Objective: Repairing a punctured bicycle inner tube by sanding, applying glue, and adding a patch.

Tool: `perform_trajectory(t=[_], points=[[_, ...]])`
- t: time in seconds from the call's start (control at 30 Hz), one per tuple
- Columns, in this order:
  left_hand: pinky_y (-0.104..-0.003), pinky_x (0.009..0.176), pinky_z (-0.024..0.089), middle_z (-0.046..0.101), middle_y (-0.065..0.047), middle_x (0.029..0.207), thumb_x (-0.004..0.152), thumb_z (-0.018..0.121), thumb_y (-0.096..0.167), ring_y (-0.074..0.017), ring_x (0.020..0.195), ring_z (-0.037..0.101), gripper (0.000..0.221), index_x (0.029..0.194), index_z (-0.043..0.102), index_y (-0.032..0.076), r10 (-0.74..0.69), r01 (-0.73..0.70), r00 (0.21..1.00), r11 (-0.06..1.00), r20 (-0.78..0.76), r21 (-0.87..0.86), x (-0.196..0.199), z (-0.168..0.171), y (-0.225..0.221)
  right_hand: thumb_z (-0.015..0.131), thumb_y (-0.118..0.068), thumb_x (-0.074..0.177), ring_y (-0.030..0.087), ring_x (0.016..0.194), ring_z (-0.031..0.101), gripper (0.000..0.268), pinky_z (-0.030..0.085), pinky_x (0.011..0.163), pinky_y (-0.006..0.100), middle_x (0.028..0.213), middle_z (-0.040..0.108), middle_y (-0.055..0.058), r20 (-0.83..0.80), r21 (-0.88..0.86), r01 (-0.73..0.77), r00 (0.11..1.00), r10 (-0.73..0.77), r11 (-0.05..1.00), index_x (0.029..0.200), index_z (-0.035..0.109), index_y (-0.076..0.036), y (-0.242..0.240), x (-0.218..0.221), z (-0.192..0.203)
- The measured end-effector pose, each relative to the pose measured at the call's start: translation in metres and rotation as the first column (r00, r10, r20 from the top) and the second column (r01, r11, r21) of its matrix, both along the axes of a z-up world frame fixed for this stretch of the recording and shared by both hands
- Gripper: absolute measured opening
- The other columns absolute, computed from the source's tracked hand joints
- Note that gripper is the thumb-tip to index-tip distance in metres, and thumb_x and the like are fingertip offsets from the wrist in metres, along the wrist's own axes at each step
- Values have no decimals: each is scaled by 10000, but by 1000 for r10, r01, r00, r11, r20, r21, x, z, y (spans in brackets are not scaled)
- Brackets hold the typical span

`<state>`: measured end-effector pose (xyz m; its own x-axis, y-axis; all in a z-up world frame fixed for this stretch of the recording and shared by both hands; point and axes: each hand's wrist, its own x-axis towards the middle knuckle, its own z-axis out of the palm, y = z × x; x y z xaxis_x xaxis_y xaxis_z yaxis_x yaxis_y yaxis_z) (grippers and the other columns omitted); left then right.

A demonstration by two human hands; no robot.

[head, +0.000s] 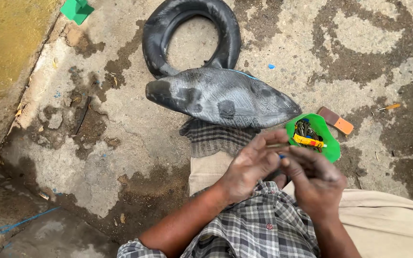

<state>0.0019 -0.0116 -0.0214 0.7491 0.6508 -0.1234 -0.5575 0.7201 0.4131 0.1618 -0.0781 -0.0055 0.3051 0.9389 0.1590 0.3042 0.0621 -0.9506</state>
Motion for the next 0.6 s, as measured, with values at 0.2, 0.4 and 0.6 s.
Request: perform_trajectory(t=[0.2,0.4,0.6], points=[[-255,814,611,730,-129,1114,989,707,6,-139,959,701,258,1244,675,-14,224,-71,845,947,-486,313,-4,-17,-10,692,51,945,193,846,744,268,631,744,310,1004,758,204,-372,-184,47,921,-114,982,1201,650,117,1,10,-8],[-251,738,628,738,-114,1021,982,667,-7,-121,857,717,230,1205,657,-61,248,-84,832,940,-496,329,-9,-10,0,675,78,927,186,739,735,327,626,598,296,1063,751,211,-322,-115,-19,947,-19,993,1250,629,89,3,-2,8],[-261,736,621,730,-136,1004,996,656,-24,-131,838,711,238,1227,644,-81,215,-82,850,956,-481,282,-8,-9,0,688,108,925,192,945,747,428,658,703,285,1187,731,206,-143,86,-68,987,79,994,1334,577,52,-6,2,-4]])
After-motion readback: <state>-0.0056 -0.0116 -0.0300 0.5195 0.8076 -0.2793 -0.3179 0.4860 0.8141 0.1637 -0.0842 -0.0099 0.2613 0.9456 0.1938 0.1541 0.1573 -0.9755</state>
